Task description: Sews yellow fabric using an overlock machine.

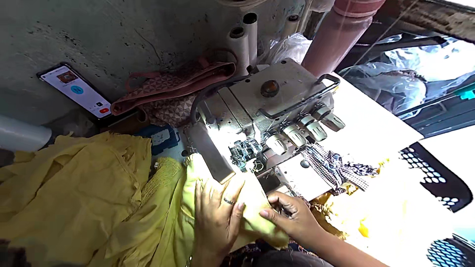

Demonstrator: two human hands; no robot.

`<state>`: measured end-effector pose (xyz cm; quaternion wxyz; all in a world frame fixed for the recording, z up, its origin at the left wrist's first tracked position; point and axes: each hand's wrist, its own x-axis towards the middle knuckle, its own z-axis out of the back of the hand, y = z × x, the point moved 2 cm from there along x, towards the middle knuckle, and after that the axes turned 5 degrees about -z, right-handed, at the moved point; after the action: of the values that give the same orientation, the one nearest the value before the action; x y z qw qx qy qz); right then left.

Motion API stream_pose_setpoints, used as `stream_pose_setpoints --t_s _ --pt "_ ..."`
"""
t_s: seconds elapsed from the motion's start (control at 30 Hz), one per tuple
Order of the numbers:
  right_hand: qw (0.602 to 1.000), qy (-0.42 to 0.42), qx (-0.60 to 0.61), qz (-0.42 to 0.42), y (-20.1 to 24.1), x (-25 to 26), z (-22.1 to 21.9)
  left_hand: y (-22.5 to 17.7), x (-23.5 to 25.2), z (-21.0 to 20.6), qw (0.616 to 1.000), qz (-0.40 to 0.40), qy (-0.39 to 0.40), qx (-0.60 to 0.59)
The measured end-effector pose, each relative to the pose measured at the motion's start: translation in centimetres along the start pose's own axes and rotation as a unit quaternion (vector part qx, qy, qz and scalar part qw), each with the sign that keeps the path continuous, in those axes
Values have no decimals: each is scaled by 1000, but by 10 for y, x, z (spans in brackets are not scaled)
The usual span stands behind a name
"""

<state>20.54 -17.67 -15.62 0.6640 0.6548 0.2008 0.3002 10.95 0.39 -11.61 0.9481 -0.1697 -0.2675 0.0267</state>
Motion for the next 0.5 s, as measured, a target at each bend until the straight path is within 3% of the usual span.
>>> stream_pose_setpoints --t_s 0.33,0.5 --pt "999 -31 -13 -13 -6 -20 18 -40 -2 0 985 -24 -4 169" --pt "995 -43 -74 46 2 -30 22 -53 -1 2 982 -4 -24 189"
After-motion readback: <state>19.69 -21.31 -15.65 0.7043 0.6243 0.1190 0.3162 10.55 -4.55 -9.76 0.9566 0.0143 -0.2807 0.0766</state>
